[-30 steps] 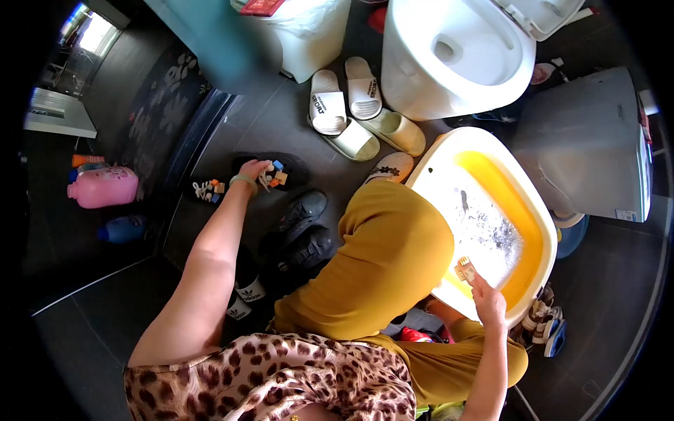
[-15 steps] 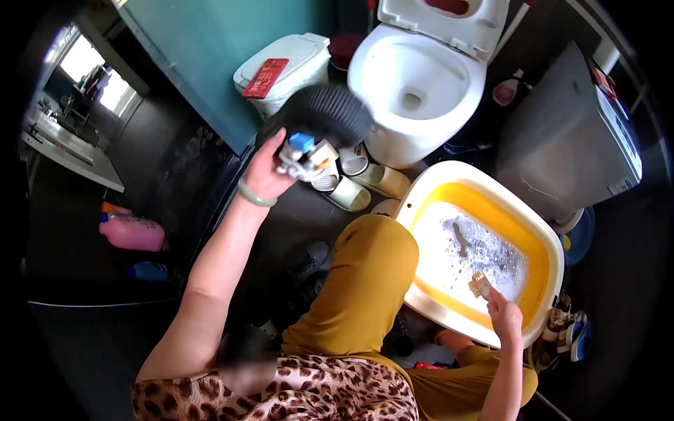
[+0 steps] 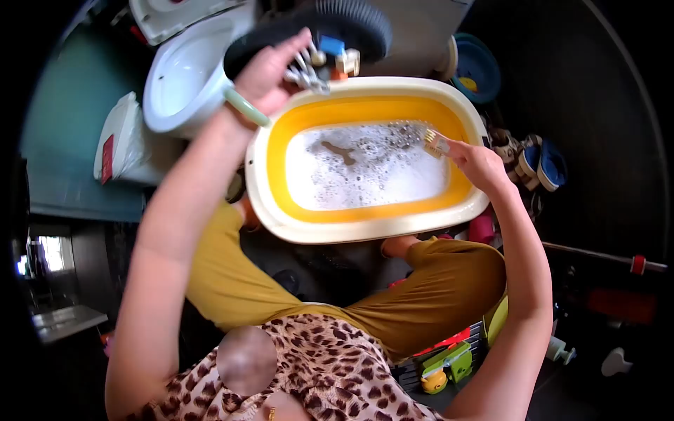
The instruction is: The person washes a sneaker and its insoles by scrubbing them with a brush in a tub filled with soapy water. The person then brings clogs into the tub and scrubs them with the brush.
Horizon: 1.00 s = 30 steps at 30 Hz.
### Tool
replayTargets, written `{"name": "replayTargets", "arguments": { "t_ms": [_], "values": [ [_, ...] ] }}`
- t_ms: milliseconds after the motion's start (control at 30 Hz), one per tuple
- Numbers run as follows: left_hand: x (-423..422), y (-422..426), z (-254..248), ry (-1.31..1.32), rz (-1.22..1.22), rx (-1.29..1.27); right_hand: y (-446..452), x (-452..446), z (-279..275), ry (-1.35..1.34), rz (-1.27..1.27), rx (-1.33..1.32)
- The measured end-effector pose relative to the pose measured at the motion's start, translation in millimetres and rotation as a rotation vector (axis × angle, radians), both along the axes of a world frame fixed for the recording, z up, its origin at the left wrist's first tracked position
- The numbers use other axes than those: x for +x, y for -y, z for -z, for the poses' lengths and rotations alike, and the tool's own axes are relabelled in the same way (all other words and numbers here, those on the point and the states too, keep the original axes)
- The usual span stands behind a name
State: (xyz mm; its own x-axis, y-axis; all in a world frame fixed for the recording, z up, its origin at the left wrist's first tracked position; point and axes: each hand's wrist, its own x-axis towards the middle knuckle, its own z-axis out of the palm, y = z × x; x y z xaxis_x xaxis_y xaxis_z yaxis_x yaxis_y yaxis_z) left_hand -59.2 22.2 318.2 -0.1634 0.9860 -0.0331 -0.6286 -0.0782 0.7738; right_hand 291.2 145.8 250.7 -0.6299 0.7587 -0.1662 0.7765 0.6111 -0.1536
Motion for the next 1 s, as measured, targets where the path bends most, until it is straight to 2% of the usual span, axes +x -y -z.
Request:
{"name": "replayTargets", "arguments": {
  "t_ms": [67, 100, 133, 233, 333, 367, 400, 433, 533, 567, 600, 633, 667, 733, 767, 867, 933, 1000],
  "values": [
    [32, -17, 54, 0.034, -0.020, -0.175, -14, 12, 13, 0.005, -0.027, -0.055],
    [48, -34, 98, 0.169, -0.255, -0.417, -31, 25, 39, -0.016, -0.052, -0.048],
    [67, -37, 126, 0.161, -0.378, -0.641, -39, 28, 53, 0.010, -0.023, -0.100],
    [91, -21, 239, 0.134, -0.265, -0.966, -56, 40, 110, 0.032, 0.020, -0.243],
    [103, -4, 293, 0.372, -0.323, -1.137, -74, 37, 169, -0.066, -0.011, -0.352],
    [101, 0, 314, 0.477, -0.332, -1.142, -81, 28, 185, -0.099, 0.135, -0.421],
    [100, -2, 313, 0.489, -0.325, -1.155, -87, 18, 201, -0.127, 0.285, -0.487],
    [98, -5, 318, 0.530, -0.355, -1.175, -93, 10, 222, -0.114, 0.290, -0.521],
    [86, -7, 329, 0.607, -0.277, -1.128, -101, -5, 295, -0.326, 0.582, -0.605],
    [83, -10, 333, 0.603, -0.283, -1.148, -92, -7, 335, -0.538, 0.610, -0.604],
    [82, -13, 333, 0.579, -0.300, -1.174, -77, -12, 352, -0.621, 0.605, -0.639],
    [83, -15, 333, 0.561, -0.312, -1.200, -62, -23, 354, -0.704, 0.599, -0.677],
    [81, -16, 334, 0.568, -0.289, -1.193, -45, -26, 349, -0.701, 0.558, -0.834],
    [83, -16, 331, 0.576, -0.291, -1.194, -8, -49, 307, -0.661, 0.483, -1.145],
    [82, -16, 328, 0.550, -0.279, -1.197, -7, -59, 273, -0.696, 0.571, -1.329],
    [83, -16, 324, 0.581, -0.262, -1.133, -7, -68, 232, -0.760, 0.685, -1.271],
    [80, -8, 324, 0.633, -0.201, -1.076, -8, -65, 222, -0.799, 0.568, -1.207],
    [78, -1, 325, 0.703, -0.125, -0.962, -2, -64, 215, -0.751, 0.522, -1.262]
  ]
}}
